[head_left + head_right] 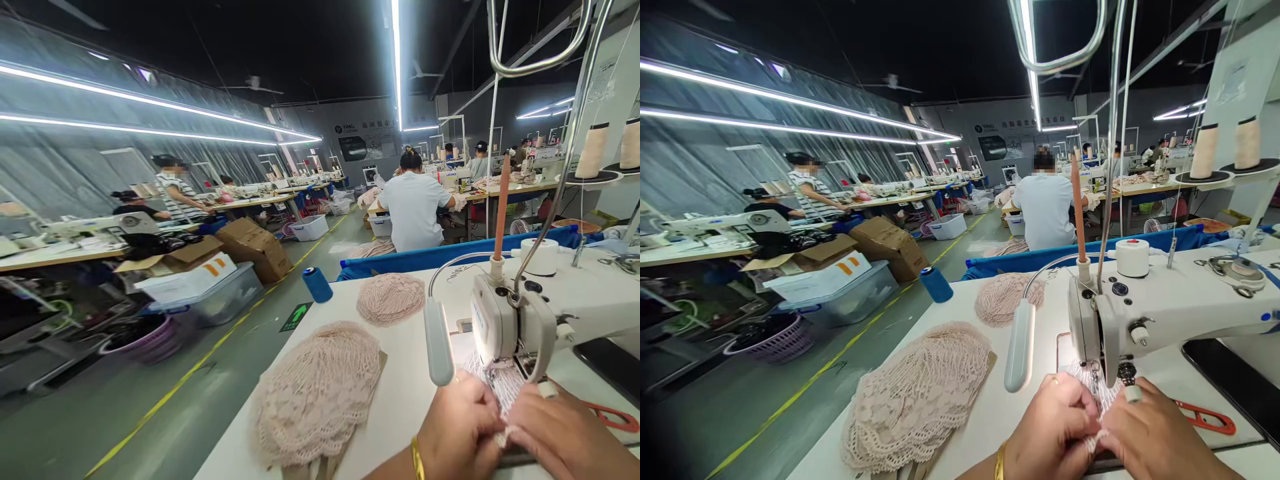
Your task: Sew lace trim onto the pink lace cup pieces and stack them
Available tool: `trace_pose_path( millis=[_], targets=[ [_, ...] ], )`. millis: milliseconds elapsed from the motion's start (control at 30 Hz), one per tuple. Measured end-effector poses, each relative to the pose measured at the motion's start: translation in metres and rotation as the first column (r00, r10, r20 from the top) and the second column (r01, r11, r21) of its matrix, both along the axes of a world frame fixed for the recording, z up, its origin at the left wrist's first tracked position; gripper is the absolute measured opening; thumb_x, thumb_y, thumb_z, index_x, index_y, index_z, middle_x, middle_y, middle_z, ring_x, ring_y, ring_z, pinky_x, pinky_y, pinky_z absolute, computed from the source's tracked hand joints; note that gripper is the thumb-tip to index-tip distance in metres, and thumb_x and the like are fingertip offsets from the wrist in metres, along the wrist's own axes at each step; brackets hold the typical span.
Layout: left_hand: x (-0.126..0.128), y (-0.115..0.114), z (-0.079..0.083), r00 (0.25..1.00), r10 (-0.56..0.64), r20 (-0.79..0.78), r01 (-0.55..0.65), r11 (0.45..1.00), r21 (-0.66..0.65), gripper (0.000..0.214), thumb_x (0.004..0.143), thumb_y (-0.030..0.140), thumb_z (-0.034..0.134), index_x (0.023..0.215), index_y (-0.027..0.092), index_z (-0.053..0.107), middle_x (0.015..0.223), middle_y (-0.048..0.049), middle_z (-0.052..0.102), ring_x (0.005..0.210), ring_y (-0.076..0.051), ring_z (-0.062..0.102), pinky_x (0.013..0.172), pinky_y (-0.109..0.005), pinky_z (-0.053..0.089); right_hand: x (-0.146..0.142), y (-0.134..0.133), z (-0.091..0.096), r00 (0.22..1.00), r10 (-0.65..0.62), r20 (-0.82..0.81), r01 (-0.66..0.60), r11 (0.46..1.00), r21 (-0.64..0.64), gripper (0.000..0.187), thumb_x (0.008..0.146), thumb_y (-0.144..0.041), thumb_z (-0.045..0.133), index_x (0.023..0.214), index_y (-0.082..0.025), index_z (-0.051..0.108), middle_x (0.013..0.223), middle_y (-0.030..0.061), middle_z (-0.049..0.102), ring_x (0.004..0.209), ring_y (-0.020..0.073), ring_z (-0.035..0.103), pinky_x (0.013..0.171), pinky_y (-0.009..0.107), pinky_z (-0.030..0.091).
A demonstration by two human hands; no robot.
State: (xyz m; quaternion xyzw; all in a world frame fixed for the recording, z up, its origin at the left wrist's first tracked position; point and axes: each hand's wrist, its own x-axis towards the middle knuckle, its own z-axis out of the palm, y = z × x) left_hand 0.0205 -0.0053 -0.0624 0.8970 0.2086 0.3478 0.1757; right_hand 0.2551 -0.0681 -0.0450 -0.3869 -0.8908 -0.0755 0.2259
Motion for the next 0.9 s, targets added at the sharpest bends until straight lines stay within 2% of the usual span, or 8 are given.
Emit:
trace_pose_path(
  millis=[67,167,333,500,667,800,900],
  targets=[
    [-0.007,0.003,-0.016,0.995,-0.053,-0.081,0.065,0.986,0.155,0.009,0.087,0.030,0.087,0.088,0.023,0.080,0.091,-0.0001,0.078,0.083,-0.016,0.070,0.082,-0.030,0.049,0.004,-0.001,0.004,0.979,0.104,0.177,-0.095,0.994,-0.057,0.021,0.113,-0.021,0.052,0.093,-0.026,0.059,0.084,-0.0025,0.068,0.075,0.0170,0.068,0.077,0.031,0.051],
    [-0.016,0.006,-0.029,0.987,-0.066,-0.149,0.106,0.954,0.279,0.016,0.091,0.040,0.088,0.094,0.027,0.080,0.089,0.0030,0.080,0.080,-0.016,0.071,0.084,-0.033,0.047,0.009,0.000,0.012,0.927,0.169,0.336,-0.141,0.984,-0.105,0.010,0.109,-0.024,0.063,0.099,-0.026,0.059,0.091,-0.0028,0.070,0.080,0.0184,0.070,0.072,0.032,0.049],
    [-0.018,0.004,-0.029,0.994,-0.048,-0.099,0.084,0.913,0.399,0.015,0.101,0.034,0.078,0.088,0.027,0.079,0.086,0.0058,0.079,0.073,-0.014,0.066,0.080,-0.036,0.044,0.011,0.002,0.016,0.908,0.175,0.380,-0.143,0.983,-0.113,0.008,0.108,-0.030,0.065,0.105,-0.025,0.059,0.094,-0.0021,0.072,0.078,0.0180,0.070,0.072,0.032,0.050],
    [-0.016,0.002,-0.023,0.987,0.000,-0.158,0.067,0.907,0.416,0.016,0.096,0.038,0.083,0.088,0.026,0.078,0.089,0.0038,0.078,0.073,-0.015,0.066,0.075,-0.035,0.043,0.010,0.002,0.014,0.933,0.125,0.338,-0.095,0.990,-0.106,0.010,0.109,-0.031,0.066,0.103,-0.025,0.061,0.094,-0.0013,0.072,0.078,0.0190,0.070,0.078,0.033,0.053],
    [-0.013,0.005,-0.019,0.976,0.047,-0.213,0.041,0.919,0.392,0.019,0.097,0.037,0.078,0.084,0.023,0.076,0.090,-0.0009,0.077,0.073,-0.016,0.066,0.075,-0.034,0.047,0.011,0.002,0.011,0.969,0.036,0.243,-0.007,0.993,-0.120,0.012,0.102,-0.029,0.074,0.105,-0.027,0.063,0.103,-0.0011,0.077,0.086,0.0214,0.072,0.079,0.033,0.055],
    [-0.012,0.007,-0.007,0.984,0.049,-0.168,0.013,0.936,0.352,0.014,0.096,0.029,0.074,0.084,0.021,0.074,0.091,-0.0002,0.077,0.076,-0.017,0.068,0.078,-0.035,0.049,0.010,0.004,0.005,0.986,-0.034,0.164,0.049,0.995,-0.087,0.012,0.099,-0.025,0.076,0.104,-0.028,0.065,0.103,-0.0018,0.078,0.087,0.0231,0.073,0.080,0.034,0.056],
    [-0.012,0.007,0.005,0.981,0.063,-0.186,-0.006,0.956,0.295,0.014,0.100,0.026,0.068,0.088,0.021,0.073,0.095,-0.0004,0.078,0.083,-0.018,0.070,0.083,-0.036,0.050,0.010,0.005,-0.001,0.990,-0.079,0.120,0.084,0.996,-0.038,0.020,0.096,-0.022,0.076,0.113,-0.029,0.070,0.107,-0.0025,0.081,0.089,0.0240,0.073,0.083,0.036,0.056]
  ],
)
